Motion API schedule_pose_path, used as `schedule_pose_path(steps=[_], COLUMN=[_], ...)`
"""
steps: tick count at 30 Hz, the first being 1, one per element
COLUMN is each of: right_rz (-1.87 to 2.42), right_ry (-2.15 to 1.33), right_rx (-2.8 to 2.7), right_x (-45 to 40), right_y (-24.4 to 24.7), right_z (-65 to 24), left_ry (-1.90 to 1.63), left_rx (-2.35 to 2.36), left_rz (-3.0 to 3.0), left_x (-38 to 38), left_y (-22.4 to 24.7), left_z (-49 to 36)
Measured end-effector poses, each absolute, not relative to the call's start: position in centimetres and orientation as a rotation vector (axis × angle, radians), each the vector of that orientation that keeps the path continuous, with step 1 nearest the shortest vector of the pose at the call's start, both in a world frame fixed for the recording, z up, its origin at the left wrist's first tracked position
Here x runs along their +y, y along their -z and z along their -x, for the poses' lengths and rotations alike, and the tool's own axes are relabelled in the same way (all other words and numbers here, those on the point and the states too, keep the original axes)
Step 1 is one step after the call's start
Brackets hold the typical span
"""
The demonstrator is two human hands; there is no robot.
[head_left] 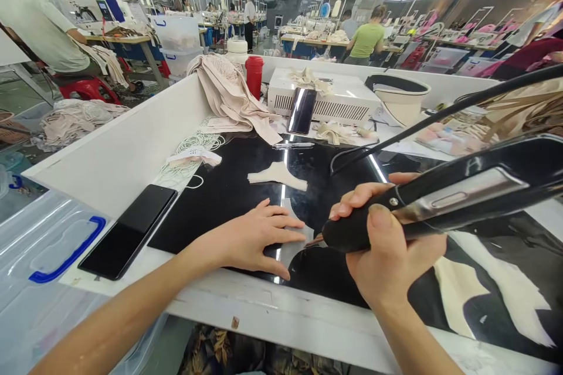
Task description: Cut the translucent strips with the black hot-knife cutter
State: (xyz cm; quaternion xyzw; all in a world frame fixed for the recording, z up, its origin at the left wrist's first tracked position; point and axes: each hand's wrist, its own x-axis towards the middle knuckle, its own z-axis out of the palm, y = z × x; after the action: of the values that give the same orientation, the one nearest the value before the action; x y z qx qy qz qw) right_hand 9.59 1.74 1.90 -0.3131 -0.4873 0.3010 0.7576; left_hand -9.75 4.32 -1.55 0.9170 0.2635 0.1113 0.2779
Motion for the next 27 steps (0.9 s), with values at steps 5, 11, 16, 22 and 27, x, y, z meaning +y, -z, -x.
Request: schedule_pose_path(steps=[5, 11, 16, 22, 27], right_rz=[0.671, 0.613, 0.638, 0.572, 0.612], right_ry=[-0.696, -0.755, -0.771, -0.838, -0.851], right_rx=[-1.042, -1.061, -1.038, -1.049, -1.095], right_x=[1.5, 0.9, 0.8, -0.2, -0.8], right_y=[-2.1, -2.0, -2.2, -2.3, -1.7], right_z=[-9.3, -8.7, -8.4, -8.0, -8.1], left_ry=[-0.262, -0.331, -0.364, -0.362, -0.357], left_rx=[0.718, 0.676, 0.653, 0.647, 0.645], left_rz=[-2.447, -2.499, -2.51, -2.514, -2.51], left_x=[4.4, 4.4, 4.4, 4.4, 4.3], left_y=[1.6, 1.8, 2.1, 1.9, 1.8], left_z=[9.9, 9.9, 9.9, 9.9, 9.7])
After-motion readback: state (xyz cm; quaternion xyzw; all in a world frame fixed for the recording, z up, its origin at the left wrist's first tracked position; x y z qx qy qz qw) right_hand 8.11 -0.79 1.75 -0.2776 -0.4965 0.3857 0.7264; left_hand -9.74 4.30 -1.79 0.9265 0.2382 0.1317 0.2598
